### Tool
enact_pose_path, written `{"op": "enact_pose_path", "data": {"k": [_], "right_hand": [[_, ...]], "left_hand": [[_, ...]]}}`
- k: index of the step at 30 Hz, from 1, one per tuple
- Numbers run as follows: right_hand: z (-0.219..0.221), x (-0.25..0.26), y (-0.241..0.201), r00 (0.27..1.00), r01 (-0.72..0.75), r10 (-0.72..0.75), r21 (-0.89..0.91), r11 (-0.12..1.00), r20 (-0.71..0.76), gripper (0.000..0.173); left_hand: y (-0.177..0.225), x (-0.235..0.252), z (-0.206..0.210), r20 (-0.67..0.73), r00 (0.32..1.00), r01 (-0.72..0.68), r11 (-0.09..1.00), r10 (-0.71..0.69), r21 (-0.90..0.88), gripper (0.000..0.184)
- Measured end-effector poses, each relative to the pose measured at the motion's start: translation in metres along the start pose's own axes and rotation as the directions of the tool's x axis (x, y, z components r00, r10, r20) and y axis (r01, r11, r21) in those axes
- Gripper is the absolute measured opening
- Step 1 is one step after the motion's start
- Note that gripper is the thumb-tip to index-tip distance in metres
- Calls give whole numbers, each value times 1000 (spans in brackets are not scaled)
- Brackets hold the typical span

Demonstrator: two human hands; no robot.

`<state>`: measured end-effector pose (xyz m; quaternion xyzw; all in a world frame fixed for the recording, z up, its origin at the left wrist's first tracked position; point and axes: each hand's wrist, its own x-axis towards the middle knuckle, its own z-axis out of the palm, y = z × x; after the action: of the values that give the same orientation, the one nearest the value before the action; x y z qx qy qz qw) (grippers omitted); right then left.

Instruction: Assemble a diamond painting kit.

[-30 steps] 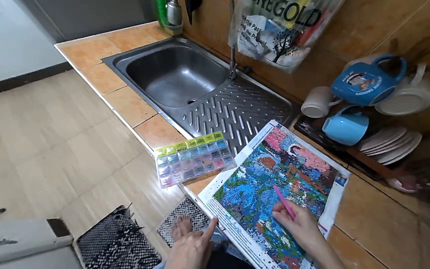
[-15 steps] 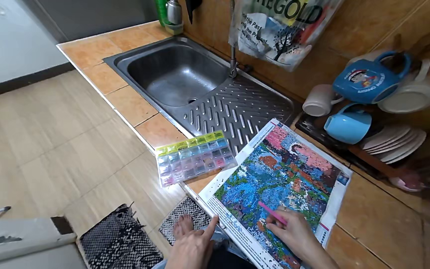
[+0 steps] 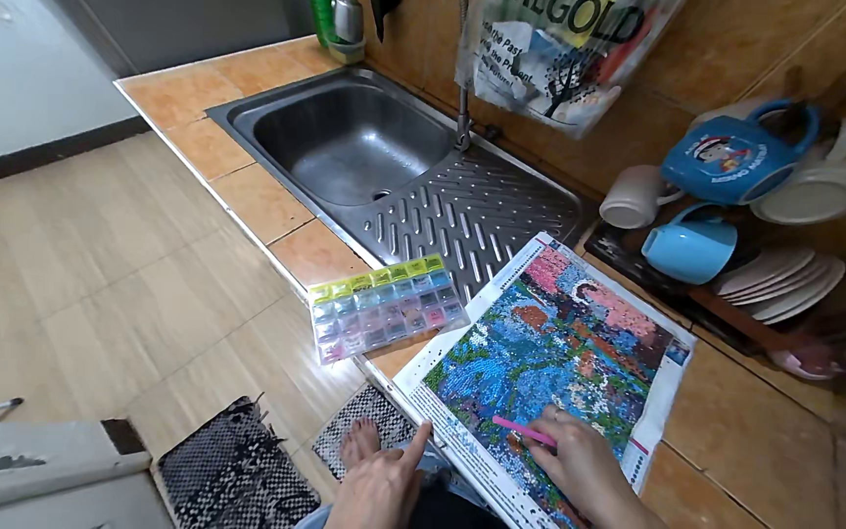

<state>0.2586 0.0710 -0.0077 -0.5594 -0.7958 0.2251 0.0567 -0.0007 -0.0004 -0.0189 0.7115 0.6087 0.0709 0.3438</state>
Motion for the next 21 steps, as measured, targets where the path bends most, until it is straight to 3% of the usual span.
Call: {"op": "enact_pose_path", "data": {"k": [7, 10, 12, 16, 21], "right_hand": [[3, 1, -3, 1000, -11, 10, -64, 998, -8, 14], [-4, 6, -8, 981, -122, 131, -65, 990, 146, 22], [-8, 10, -5, 964, -183, 177, 13, 983, 200, 24], [-5, 9, 9, 982, -179, 159, 237, 955, 101, 22], [-8, 24, -6, 991, -134, 122, 315, 940, 57, 20]], "left_hand": [[3, 0, -4, 49, 998, 31, 999, -30, -9, 53], [2, 2, -4, 78, 996, 36, 999, -35, -16, 54], [4, 2, -6, 82, 996, 44, 999, -42, -19, 54], [1, 1, -4, 51, 998, 27, 999, -26, -21, 53], [1, 3, -5, 41, 999, 11, 999, -10, -40, 52]]}}
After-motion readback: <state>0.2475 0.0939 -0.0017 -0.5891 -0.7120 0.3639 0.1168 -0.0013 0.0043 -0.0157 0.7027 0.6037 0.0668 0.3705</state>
